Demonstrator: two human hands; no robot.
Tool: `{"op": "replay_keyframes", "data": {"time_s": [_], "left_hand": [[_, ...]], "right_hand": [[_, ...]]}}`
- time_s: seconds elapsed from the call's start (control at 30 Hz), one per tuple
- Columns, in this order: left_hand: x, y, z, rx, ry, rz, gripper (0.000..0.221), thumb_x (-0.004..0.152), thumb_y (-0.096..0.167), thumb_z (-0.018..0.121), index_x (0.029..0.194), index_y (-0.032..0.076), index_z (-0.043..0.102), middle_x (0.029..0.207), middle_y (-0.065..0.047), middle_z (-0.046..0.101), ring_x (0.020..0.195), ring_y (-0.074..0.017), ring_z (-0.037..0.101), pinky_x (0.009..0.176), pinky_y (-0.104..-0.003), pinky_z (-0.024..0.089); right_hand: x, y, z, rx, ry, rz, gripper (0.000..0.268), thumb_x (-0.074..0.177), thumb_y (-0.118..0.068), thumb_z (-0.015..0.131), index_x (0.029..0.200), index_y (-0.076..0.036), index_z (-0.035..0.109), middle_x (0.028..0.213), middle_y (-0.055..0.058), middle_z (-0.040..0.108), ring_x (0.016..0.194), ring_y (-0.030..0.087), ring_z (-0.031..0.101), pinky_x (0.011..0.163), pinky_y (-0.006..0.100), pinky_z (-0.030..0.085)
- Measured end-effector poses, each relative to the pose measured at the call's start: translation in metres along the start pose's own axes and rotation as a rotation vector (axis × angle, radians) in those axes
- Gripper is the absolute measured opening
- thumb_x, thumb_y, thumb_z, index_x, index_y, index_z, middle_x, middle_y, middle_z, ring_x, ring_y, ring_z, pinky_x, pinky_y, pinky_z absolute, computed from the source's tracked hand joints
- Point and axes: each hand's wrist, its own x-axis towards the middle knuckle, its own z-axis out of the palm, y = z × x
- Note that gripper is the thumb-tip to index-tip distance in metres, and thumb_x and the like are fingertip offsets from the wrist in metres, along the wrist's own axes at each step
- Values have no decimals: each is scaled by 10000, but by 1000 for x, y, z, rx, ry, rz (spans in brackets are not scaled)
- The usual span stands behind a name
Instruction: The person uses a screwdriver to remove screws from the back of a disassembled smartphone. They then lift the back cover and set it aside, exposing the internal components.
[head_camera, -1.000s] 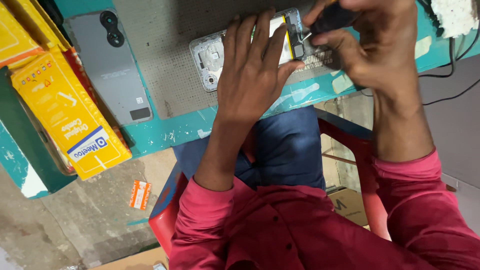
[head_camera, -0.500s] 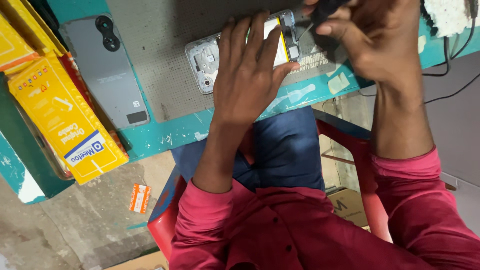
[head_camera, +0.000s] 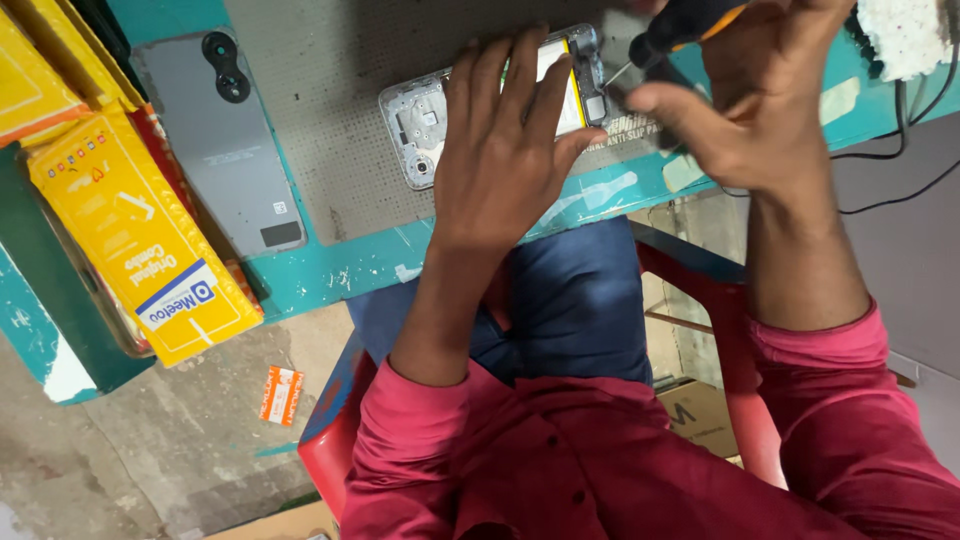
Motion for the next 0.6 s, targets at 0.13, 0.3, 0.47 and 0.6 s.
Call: {"op": "replay_keyframes", "data": {"time_s": [0.13,0.3,0.47,0.6], "left_hand": [[0,1,-2,-4,-6,-2,657,958,483,783,1357,-16,627,1480,-202,503,1390,-402,450,1226,-593,354],[2,3,-2,17,-5,3,678,955,487,786,1359,-31,620,1477,-203,497,1385,-402,452,1228,-593,353],[1,3,-10,-32,-31,5,710,930,501,783,1359,-41,617,1477,-225,489,1374,-420,446,1210,-617,327],[1,4,-11,-3,-58,12,667,983,450,771,1403,-37,590,1501,-226,474,1408,-409,438,1248,-628,305]], "right_hand": [[-4,-3,11,-88,106,84,805,1081,186,759,1527,-251,251,1366,128,528,1176,222,622,996,327,575],[5,-13,6,-117,73,89,792,1046,193,775,1516,-197,271,1314,162,527,1182,275,630,999,360,584],[3,-16,3,-227,73,140,801,970,150,805,1510,-169,307,1264,156,591,1042,230,629,859,298,562],[4,-17,2,-178,39,129,790,984,135,822,1487,-147,282,1282,190,560,1083,250,599,878,282,543]]}}
